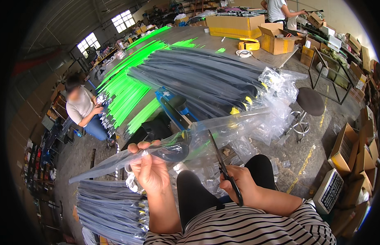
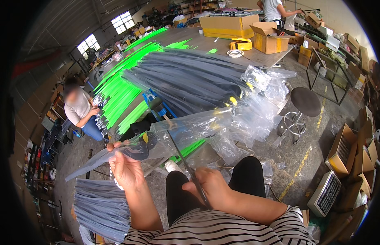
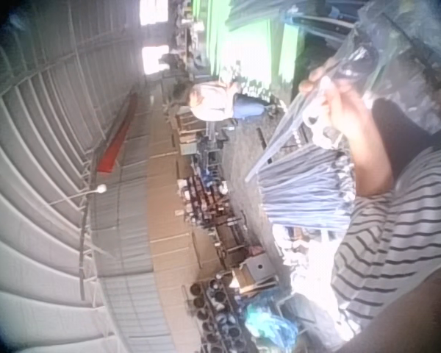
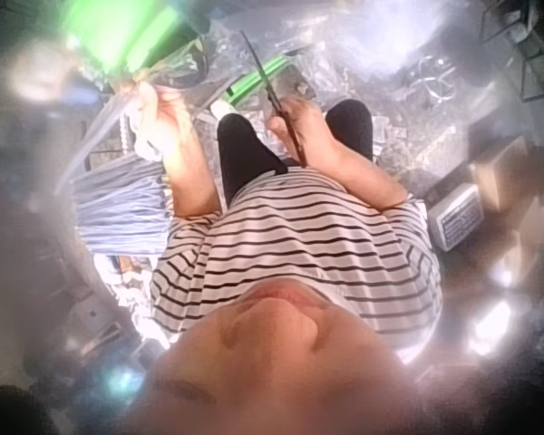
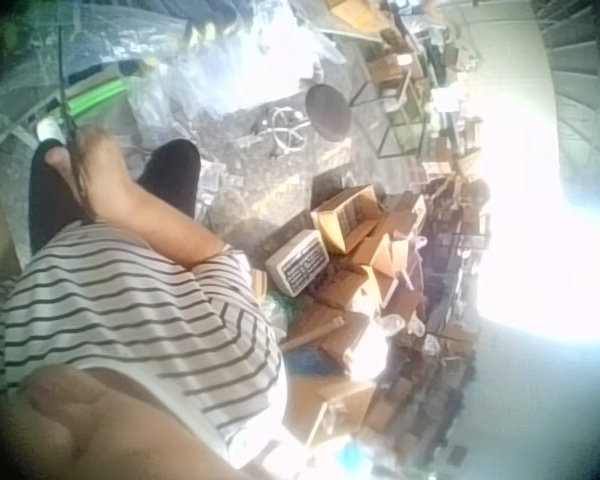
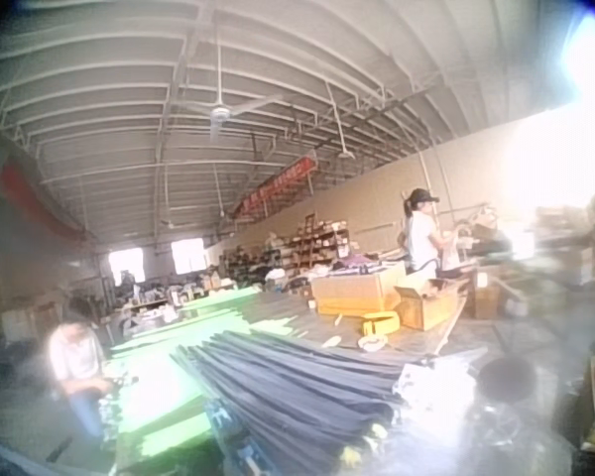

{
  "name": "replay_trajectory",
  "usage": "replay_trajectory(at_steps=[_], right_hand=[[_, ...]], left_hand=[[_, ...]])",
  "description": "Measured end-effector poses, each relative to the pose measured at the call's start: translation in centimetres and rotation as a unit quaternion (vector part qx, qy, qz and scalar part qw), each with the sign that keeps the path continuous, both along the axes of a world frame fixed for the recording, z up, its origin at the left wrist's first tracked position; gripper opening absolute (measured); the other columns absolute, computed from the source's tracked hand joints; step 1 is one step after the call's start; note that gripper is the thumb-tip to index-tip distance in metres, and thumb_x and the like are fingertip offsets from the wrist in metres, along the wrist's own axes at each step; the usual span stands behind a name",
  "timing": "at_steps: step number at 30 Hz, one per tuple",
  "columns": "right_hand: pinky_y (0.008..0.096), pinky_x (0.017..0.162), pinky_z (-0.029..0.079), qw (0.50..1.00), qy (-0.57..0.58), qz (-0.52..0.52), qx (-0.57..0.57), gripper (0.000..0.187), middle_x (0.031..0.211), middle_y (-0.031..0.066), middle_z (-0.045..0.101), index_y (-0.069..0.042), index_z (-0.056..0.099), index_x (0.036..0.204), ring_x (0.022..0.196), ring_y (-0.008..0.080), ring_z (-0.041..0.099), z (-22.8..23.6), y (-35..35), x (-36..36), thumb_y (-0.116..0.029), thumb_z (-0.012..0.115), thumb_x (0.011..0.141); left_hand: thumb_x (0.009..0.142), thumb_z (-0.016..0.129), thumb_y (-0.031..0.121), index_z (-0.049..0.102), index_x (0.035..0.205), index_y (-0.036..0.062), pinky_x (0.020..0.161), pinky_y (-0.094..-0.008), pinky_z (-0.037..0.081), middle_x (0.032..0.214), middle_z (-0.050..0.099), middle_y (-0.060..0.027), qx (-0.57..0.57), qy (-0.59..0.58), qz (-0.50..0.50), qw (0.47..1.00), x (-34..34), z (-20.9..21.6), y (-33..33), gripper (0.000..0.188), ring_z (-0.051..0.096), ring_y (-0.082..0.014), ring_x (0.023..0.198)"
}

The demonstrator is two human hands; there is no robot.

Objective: The person uses scissors to cut the ends of plastic sleeves containing long gray poles. They repeatedly pick up a sleeve, cut the plastic, and place the item down, working in a warehouse environment.

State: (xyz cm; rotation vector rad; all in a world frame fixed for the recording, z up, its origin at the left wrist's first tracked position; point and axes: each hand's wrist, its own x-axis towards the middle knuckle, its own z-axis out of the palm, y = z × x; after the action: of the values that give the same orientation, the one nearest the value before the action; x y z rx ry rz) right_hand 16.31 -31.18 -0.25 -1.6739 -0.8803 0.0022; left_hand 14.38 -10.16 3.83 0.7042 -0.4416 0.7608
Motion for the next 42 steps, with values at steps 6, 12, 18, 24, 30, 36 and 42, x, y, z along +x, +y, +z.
replay_trajectory(at_steps=[6, 12, 18, 24, 30, 36, 42], right_hand=[[0.0420, 0.052, 0.037, 0.999, 0.018, 0.032, 0.007, 0.045, 0.065, 0.0187, 0.044, 0.002, 0.045, 0.067, 0.059, 0.0389, 0.046, 1.1, -0.1, 0.0, -0.041, 0.058, 0.077], [0.0425, 0.056, 0.038, 0.999, 0.016, 0.029, -0.036, 0.046, 0.071, 0.0207, 0.044, 0.003, 0.044, 0.071, 0.064, 0.0404, 0.046, 1.8, -0.4, 0.4, -0.040, 0.060, 0.075], [0.0340, 0.052, 0.035, 0.999, -0.029, 0.002, -0.028, 0.065, 0.067, 0.0138, 0.041, 0.002, 0.043, 0.069, 0.058, 0.0285, 0.043, 1.7, 0.0, 0.7, -0.063, 0.040, 0.077], [0.0411, 0.054, 0.038, 0.998, -0.009, 0.024, -0.052, 0.048, 0.070, 0.0203, 0.045, 0.004, 0.044, 0.067, 0.062, 0.0398, 0.047, 2.7, -0.3, 0.9, -0.040, 0.063, 0.072], [0.0407, 0.048, 0.037, 1.000, -0.022, 0.001, -0.014, 0.049, 0.059, 0.0174, 0.044, 0.001, 0.043, 0.058, 0.054, 0.0379, 0.046, 1.9, 0.1, 0.9, -0.041, 0.061, 0.075], [0.0398, 0.044, 0.035, 0.999, -0.041, -0.017, 0.003, 0.048, 0.054, 0.0155, 0.041, 0.000, 0.042, 0.056, 0.048, 0.0364, 0.044, 1.2, 0.7, 0.6, -0.039, 0.061, 0.076], [0.0391, 0.046, 0.035, 1.000, -0.028, 0.001, 0.009, 0.049, 0.056, 0.0160, 0.042, 0.000, 0.041, 0.057, 0.051, 0.0362, 0.045, 1.1, 0.9, 0.7, -0.041, 0.060, 0.076]], left_hand=[[0.080, 0.049, -0.007, 0.042, 0.101, 0.0071, 0.089, -0.0401, 0.042, 0.098, 0.054, -0.0130, 0.005, -0.006, -0.013, 1.000, -0.1, 0.2, -0.2, 0.026, 0.054, -0.0291, 0.094], [0.079, 0.051, -0.006, 0.040, 0.101, 0.0078, 0.089, -0.0395, 0.043, 0.097, 0.054, -0.0126, 0.010, -0.004, -0.011, 1.000, -0.5, 0.0, -0.3, 0.028, 0.054, -0.0287, 0.094], [0.078, 0.053, -0.006, 0.040, 0.101, 0.0076, 0.088, -0.0391, 0.043, 0.097, 0.055, -0.0128, 0.009, -0.003, -0.013, 1.000, -0.7, 0.0, -0.1, 0.030, 0.054, -0.0293, 0.094], [0.078, 0.054, -0.004, 0.039, 0.101, 0.0071, 0.087, -0.0402, 0.043, 0.096, 0.055, -0.0132, 0.020, -0.001, -0.012, 1.000, -0.8, -0.1, 0.0, 0.030, 0.054, -0.0303, 0.093], [0.081, 0.050, -0.004, 0.040, 0.102, 0.0078, 0.085, -0.0394, 0.046, 0.100, 0.052, -0.0099, 0.058, -0.011, -0.018, 0.998, -0.8, -0.4, 0.5, 0.026, 0.053, -0.0277, 0.099], [0.078, 0.054, -0.004, 0.038, 0.101, 0.0069, 0.088, -0.0410, 0.041, 0.095, 0.056, -0.0135, 0.016, 0.009, 0.012, 1.000, -1.0, -0.4, 0.5, 0.030, 0.054, -0.0298, 0.092], [0.078, 0.052, -0.006, 0.037, 0.100, 0.0070, 0.087, -0.0414, 0.042, 0.095, 0.056, -0.0134, 0.018, 0.006, 0.006, 1.000, -1.1, -0.5, 1.0, 0.029, 0.055, -0.0308, 0.092]])
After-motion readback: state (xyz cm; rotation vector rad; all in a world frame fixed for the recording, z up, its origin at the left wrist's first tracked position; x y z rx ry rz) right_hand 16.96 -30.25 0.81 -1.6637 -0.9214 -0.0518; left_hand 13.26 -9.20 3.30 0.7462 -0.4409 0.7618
